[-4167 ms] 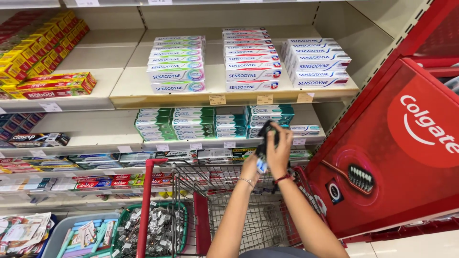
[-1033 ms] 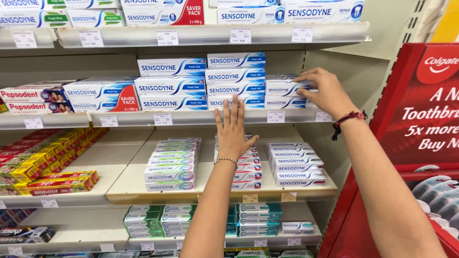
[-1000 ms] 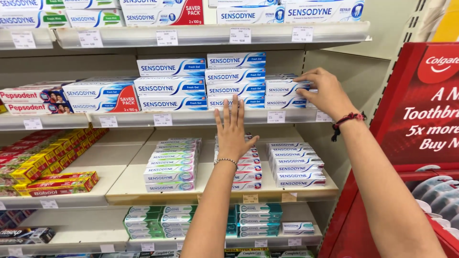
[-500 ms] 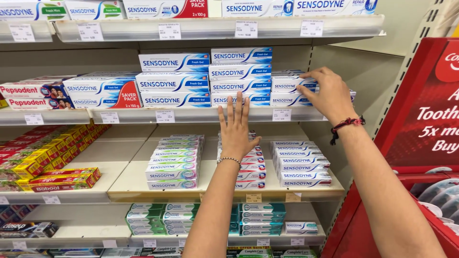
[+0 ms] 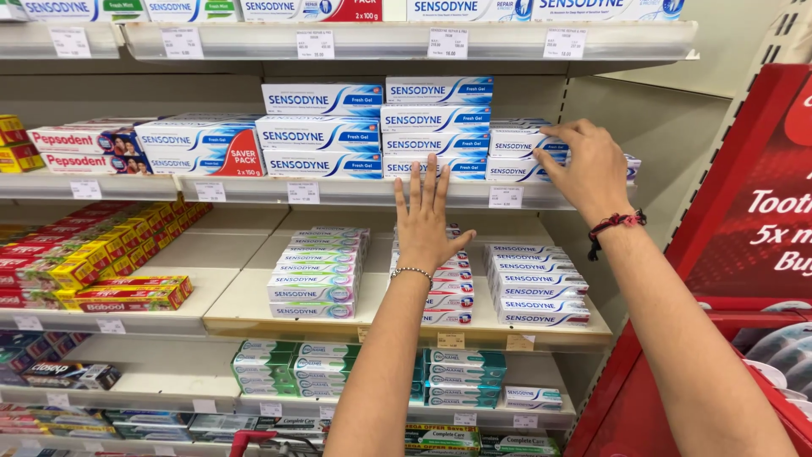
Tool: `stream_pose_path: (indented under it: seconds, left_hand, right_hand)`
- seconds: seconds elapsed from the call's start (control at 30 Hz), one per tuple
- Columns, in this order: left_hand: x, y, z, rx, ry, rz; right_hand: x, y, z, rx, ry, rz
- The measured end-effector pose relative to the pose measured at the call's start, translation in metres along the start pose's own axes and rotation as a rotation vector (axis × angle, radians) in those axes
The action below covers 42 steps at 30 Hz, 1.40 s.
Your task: Picking up several boxes of toothpaste from a shelf and placing them into a shopping cart.
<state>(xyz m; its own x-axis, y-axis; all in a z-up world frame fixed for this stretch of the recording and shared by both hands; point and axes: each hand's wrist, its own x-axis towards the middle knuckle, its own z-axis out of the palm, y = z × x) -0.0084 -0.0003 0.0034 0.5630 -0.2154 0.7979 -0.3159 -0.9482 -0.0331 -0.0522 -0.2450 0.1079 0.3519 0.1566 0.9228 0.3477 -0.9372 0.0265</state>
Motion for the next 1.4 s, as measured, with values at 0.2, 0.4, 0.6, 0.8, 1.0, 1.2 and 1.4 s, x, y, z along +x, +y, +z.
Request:
stream_pose_path:
  seconds: [0.2,0.4,0.6,0.8,1.0,1.2,1.4]
  left_hand:
    - [-0.010,0.000,-0.010,0.018,0.011,-0.025]
    - [-0.013,0.005,-0.017,0.024,0.022,-0.051]
    - [-0.013,0.015,-0.013,-0.035,0.089,-0.094]
    - [-0.014,0.015,-0.026,-0.022,0.036,-0.116]
    - [-0.019,0.001,-0.036,0.077,-0.049,-0.063]
    - [-0.046,-0.065,-0.059,0.158,-0.147,0.058]
    - [-0.083,-0.157,-0.092,0.161,-0.169,0.055]
  right_hand:
    - [-0.004,0.004,0.004,0.012,0.020,-0.022]
    - [-0.008,0.006,0.008,0.016,0.109,-0.095]
    - [-0.010,0.013,0.012,0.052,0.091,-0.009]
    - [-0.018,0.017,0.016,0.022,0.030,0.032]
    - [-0.039,-0.030,0.008,0.125,0.122,-0.066]
    - [-0.049,-0.105,0.008,0.130,0.107,-0.142]
    - [-0.057,-0.178,0.029,0.102,-0.008,-0.143]
